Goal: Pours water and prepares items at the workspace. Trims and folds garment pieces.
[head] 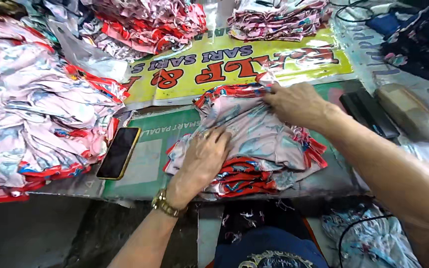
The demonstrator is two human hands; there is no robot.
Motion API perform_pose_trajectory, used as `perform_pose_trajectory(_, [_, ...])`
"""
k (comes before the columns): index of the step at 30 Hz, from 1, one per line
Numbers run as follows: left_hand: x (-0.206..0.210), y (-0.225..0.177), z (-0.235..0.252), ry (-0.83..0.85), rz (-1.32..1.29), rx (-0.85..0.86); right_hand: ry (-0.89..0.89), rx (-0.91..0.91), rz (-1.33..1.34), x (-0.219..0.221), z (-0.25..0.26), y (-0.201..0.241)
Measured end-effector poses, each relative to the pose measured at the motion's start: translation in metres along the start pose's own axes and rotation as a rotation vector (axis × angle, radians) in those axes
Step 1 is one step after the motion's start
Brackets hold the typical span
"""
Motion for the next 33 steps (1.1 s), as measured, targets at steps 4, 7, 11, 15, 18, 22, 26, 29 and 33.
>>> perform_pose_trajectory(4, [-0.019,0.020,-0.026,-0.165,-0.102,-0.191,0.227,0.150,0.090,0.032,-0.006,-0.067])
perform_pose_trajectory(7, [-0.031,0.059,-0.038,-0.213,-0.100,-0.459,0.147,0.116,0.139,0.011,0.005,-0.091])
perform_pose_trajectory(11, [-0.004,0.069,-0.034,-0.061,-0.050,-0.523,-0.097,-0.069,0.263,-0.049,0.046,-0.029])
perform_pose_trajectory(15, [0.006,0.039,-0.030,-0.095,-0.104,-0.352,0.124,-0.292,0.336,-0.004,0.103,0.060])
perform_pose_trajectory(18, [0.004,0.032,-0.037,-0.109,-0.120,-0.343,0.212,-0.399,0.378,0.024,0.114,0.083])
perform_pose_trajectory(22, [-0.002,0.021,-0.050,-0.237,-0.153,-0.315,0.084,-0.426,0.523,-0.006,0.080,0.090])
perform_pose_trajectory(26, [-0.009,0.005,-0.099,-0.514,-0.345,-0.434,-0.248,-0.408,0.553,-0.056,0.031,0.105])
perform_pose_trajectory(29, [-0.008,0.002,-0.144,-0.698,-0.610,-0.510,-0.625,-0.497,0.468,-0.086,-0.016,0.135])
perform_pose_trajectory(33, [-0.006,-0.003,-0.179,-0.709,-1.149,-0.521,-0.865,-0.620,0.424,-0.100,-0.052,0.167])
Point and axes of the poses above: each hand's wrist, its own z-axis towards the middle knuckle, its own x-axis out of the palm, y = z × x, the point moved 8 cm from there along z, towards the middle knuckle, and after that the axes turned 8 degrees about -z, right-handed, at the moved point
